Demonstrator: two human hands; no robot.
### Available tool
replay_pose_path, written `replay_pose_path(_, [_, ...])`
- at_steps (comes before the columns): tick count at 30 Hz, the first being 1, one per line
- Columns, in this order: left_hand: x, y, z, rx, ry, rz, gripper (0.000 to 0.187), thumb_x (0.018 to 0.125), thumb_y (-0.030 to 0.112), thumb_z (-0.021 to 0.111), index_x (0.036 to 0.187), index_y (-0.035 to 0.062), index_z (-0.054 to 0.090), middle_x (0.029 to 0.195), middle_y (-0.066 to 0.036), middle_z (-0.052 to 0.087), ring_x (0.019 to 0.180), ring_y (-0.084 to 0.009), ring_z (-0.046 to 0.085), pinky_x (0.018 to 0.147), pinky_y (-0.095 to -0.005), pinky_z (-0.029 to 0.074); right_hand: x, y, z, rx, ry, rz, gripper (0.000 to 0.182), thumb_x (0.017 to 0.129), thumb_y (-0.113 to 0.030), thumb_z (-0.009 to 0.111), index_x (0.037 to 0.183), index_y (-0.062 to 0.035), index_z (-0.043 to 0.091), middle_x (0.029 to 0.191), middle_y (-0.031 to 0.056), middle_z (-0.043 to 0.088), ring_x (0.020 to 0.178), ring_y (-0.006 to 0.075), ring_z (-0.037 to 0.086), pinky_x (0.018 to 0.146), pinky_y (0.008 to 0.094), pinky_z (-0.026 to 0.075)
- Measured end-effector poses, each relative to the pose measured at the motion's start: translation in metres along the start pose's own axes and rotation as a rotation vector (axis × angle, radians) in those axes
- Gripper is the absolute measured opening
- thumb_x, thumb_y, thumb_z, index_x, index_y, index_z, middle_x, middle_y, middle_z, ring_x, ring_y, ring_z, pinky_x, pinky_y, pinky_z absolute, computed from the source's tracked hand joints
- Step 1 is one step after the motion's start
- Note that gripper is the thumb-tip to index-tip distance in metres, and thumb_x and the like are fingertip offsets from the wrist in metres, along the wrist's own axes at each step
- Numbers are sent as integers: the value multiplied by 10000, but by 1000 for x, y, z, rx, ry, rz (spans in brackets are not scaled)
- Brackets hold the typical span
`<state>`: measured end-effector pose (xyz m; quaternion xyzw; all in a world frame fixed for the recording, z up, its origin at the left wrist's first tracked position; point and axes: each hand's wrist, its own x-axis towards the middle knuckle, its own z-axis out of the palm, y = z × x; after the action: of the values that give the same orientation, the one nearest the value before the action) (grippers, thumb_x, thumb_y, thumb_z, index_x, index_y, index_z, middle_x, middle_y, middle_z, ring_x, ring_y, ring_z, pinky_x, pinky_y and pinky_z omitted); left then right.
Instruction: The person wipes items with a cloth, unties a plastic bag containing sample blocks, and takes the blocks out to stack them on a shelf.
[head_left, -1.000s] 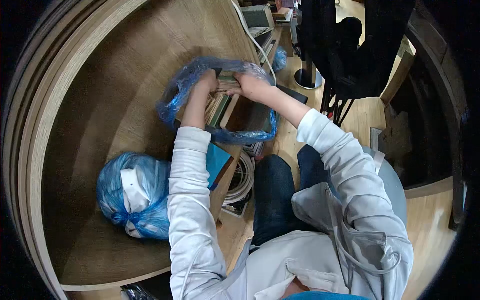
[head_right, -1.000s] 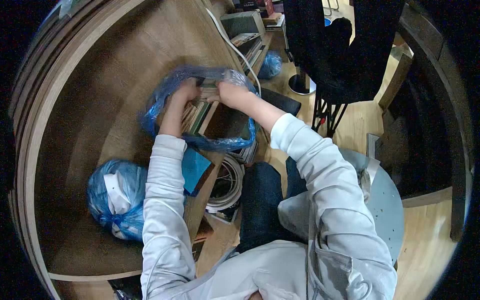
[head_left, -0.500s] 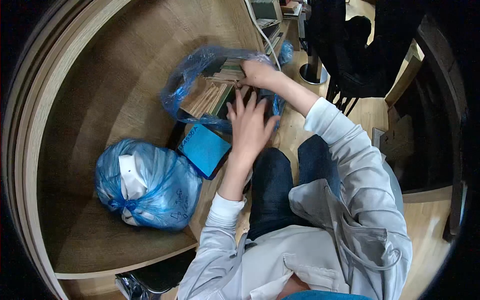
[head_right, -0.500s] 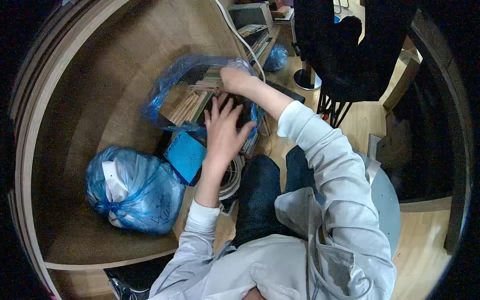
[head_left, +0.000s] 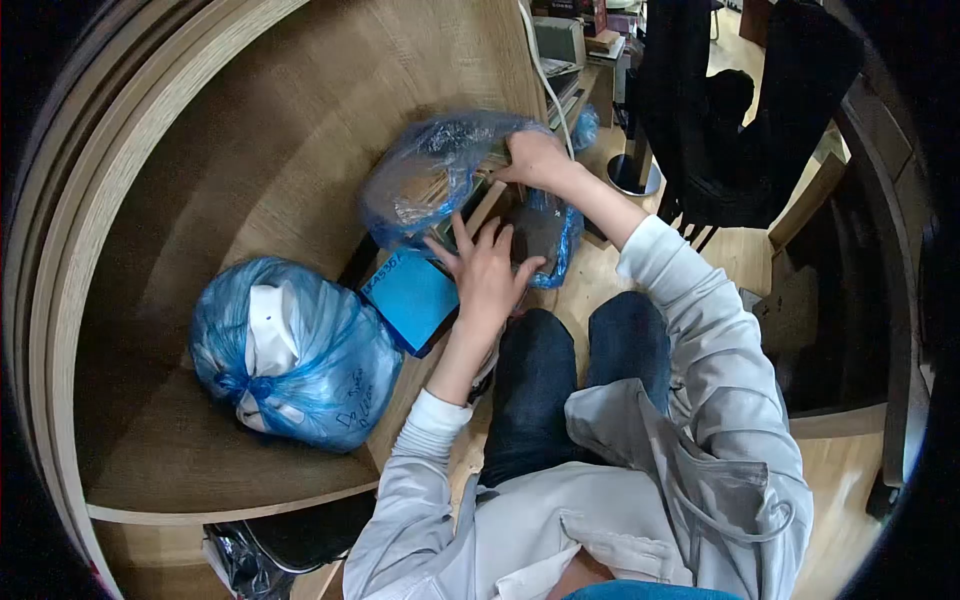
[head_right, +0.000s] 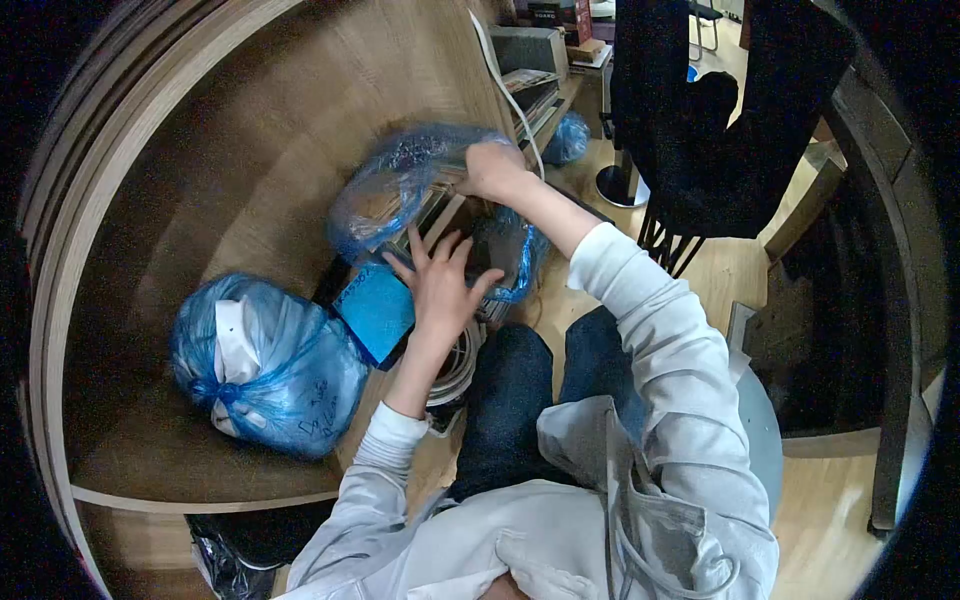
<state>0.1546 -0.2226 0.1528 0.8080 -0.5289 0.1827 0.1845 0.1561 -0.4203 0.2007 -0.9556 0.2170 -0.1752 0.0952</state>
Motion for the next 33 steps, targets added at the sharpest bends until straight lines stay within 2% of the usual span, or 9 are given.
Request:
replay_pose_path(3, [-1, 15, 0, 29, 68, -73, 428, 741, 294, 648, 1084, 47, 583, 1230, -152, 474, 1288, -447, 169, 932, -732, 27, 3, 0, 0, 5, -36, 3, 444, 630, -372, 686, 828, 21, 626, 816, 225, 616, 807, 357, 603, 723, 417, 479])
replay_pose_path(7, [1, 19, 14, 14, 121, 44, 457, 724, 254, 667, 1113, 44, 556, 1245, -167, 451, 1283, -427, 207, 975, -682, 97, 6, 2, 6, 17, -45, 34, 429, 640, -377, 685, 844, 0, 656, 869, 209, 630, 849, 330, 613, 748, 404, 490])
replay_pose_path(9, [5, 11, 39, -80, -64, 500, 537, 702, 221, 684, 1167, 31, 493, 1288, -198, 390, 1269, -432, 241, 1009, -597, 188, 6, 1, 10, 30, -44, 43, 424, 644, -376, 688, 854, -8, 670, 898, 203, 635, 873, 319, 616, 762, 397, 494])
replay_pose_path(13, [9, 25, 55, -75, -127, 310, 571, 677, 172, 690, 1177, 16, 461, 1282, -193, 398, 1257, -426, 274, 1011, -535, 249, 7, -2, 7, -11, -33, 31, 421, 649, -372, 682, 871, -15, 666, 892, 191, 638, 871, 319, 617, 757, 398, 495])
replay_pose_path(18, [15, 27, 53, -13, -75, 324, 587, 670, 142, 679, 1187, 6, 437, 1269, -185, 414, 1246, -420, 292, 1001, -545, 252, 4, -1, 7, 7, -26, 35, 445, 645, -380, 678, 894, -12, 646, 889, 185, 635, 873, 322, 611, 761, 408, 489])
replay_pose_path(22, [15, 24, 51, 55, -36, 253, 594, 659, 126, 676, 1188, 5, 434, 1267, -186, 416, 1252, -419, 280, 992, -548, 261, 4, 0, 10, 56, 23, -3, 459, 627, -366, 675, 881, 12, 622, 855, 202, 628, 852, 329, 609, 752, 418, 482])
replay_pose_path(25, [16, 23, 40, 15, -273, 201, 470, 741, 89, 590, 1194, 66, 464, 1335, -182, 350, 1265, -426, 251, 975, -570, 270, 6, 1, 10, 67, 18, 12, 459, 625, -360, 676, 882, 16, 621, 855, 203, 627, 853, 331, 609, 754, 415, 483])
replay_pose_path(30, [5, 21, 48, -19, -271, 297, 429, 733, 85, 605, 1151, 128, 518, 1353, -180, 330, 1267, -433, 243, 968, -587, 272, 2, -8, -3, 19, -78, 69, 446, 631, -350, 686, 886, 12, 622, 853, 212, 623, 847, 348, 603, 753, 413, 480])
replay_pose_path(33, [6, 22, 45, 19, -385, 277, 396, 752, 125, 614, 1138, 175, 546, 1358, -181, 322, 1271, -441, 229, 955, -614, 272, 2, 1, 10, 6, -67, 45, 436, 637, -346, 690, 883, 7, 623, 850, 215, 622, 842, 356, 600, 750, 417, 478])
